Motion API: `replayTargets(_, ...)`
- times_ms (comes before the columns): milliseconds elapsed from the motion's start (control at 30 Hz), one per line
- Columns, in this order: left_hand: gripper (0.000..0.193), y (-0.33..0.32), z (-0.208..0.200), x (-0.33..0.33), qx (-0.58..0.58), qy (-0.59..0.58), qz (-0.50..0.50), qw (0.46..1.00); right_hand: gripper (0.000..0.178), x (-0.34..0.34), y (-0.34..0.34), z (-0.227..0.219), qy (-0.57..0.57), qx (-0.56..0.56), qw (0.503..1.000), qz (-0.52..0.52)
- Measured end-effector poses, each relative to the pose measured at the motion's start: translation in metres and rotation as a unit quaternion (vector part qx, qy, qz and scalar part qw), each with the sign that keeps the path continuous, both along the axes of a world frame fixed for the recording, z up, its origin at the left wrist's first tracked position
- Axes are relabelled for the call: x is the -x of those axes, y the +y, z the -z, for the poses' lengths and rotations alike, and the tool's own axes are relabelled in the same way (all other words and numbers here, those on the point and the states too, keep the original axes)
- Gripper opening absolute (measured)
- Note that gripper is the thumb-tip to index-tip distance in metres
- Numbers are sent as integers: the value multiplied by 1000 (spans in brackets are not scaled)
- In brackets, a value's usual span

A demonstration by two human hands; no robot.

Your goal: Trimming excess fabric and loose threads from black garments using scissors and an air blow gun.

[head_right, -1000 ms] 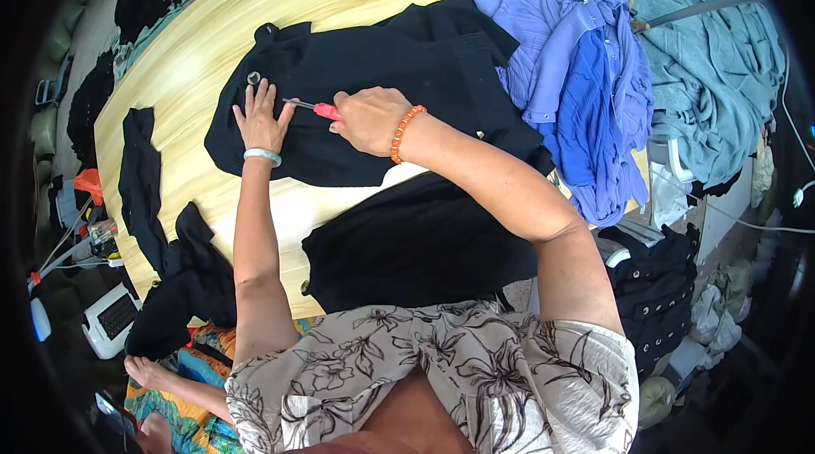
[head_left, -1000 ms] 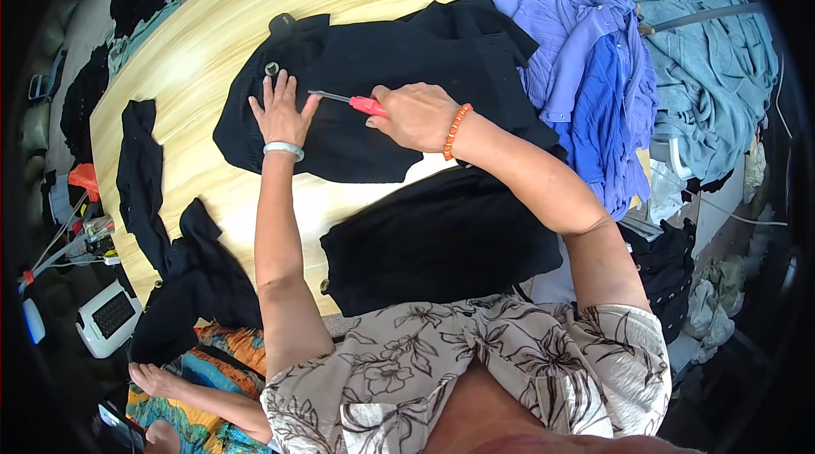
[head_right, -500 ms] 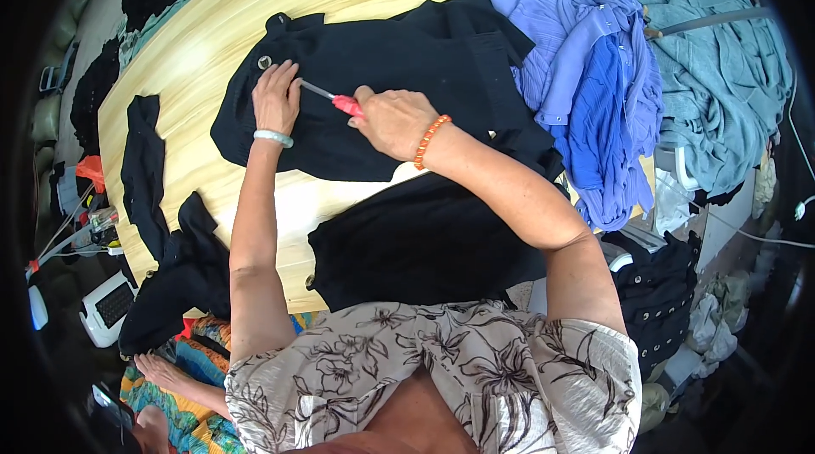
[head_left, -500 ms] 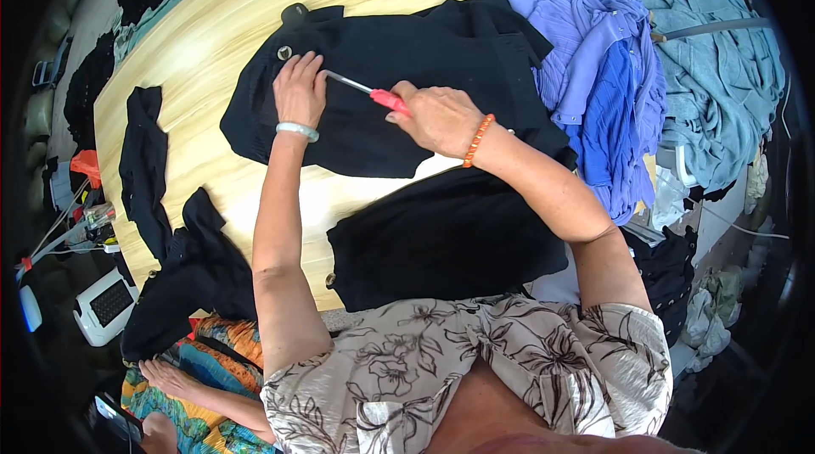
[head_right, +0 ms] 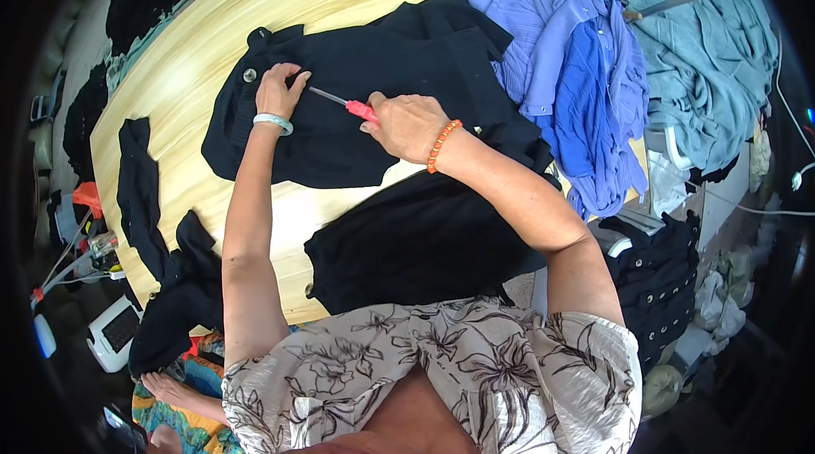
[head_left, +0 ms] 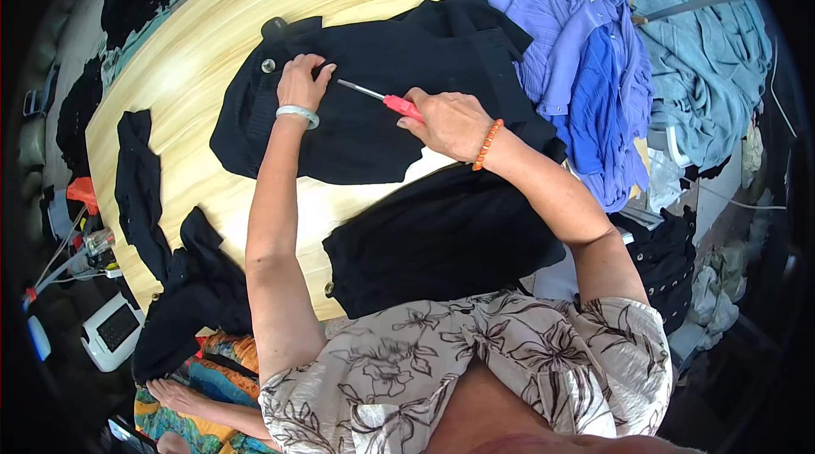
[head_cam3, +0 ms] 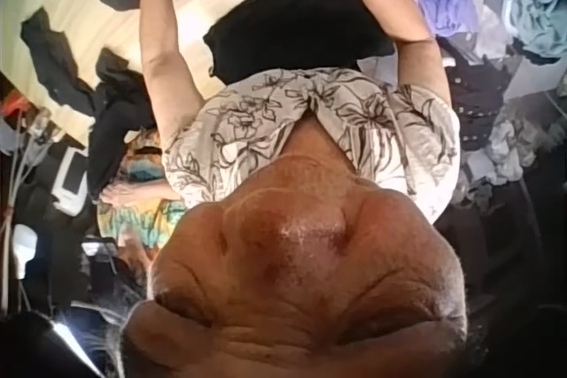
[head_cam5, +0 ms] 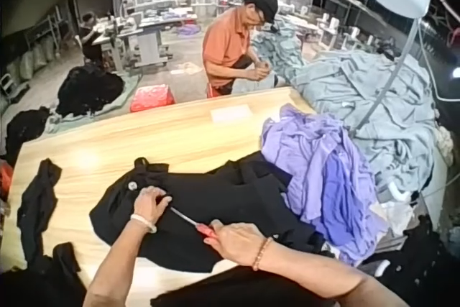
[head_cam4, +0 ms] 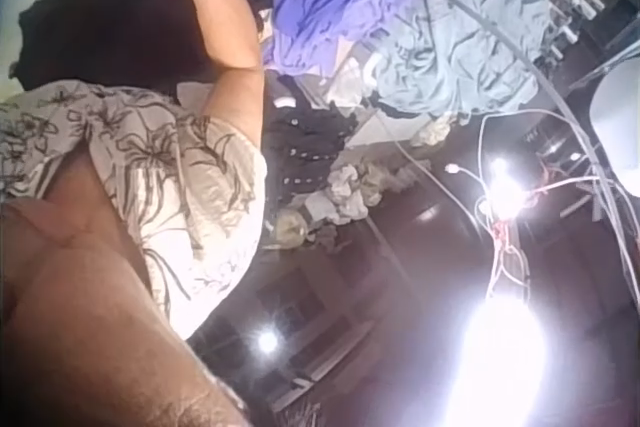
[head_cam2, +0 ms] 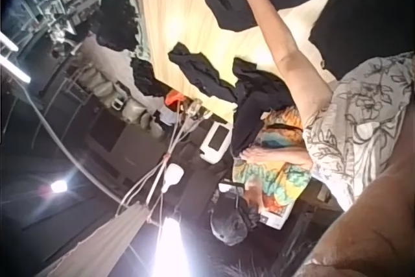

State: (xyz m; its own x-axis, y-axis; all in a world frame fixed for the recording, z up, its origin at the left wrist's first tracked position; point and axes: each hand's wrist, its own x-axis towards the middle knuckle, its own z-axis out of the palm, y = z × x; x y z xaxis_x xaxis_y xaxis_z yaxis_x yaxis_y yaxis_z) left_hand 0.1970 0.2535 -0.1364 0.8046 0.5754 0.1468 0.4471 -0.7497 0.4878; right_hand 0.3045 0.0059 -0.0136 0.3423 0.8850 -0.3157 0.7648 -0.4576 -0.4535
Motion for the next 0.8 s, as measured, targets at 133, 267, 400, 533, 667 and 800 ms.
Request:
replayTargets(133,21,-5,1,-21,70,-52,65,994,35,-5,-13,-9,-13,-5,999,43)
replayTargets(267,19,-7,2,-42,116,19,57,991,36,-11,-24,0,-37,5,999,30)
replayTargets(400,17,-15,7,-34,100,-47,60,992,35,-9,-26,-2,-37,-13,998,47)
replayTargets(533,14,-19,10,-25,147,-62,41,986,37,-5,-24,4,-16,-2,999,36)
replayTargets(667,14,-31,8,-23,155,-91,33,983,37,-31,-46,7,-112,-34,986,117)
replayTargets(800,16,-36,10,-19,50,-127,71,988,38,-69,-103,23,-205,16,959,197)
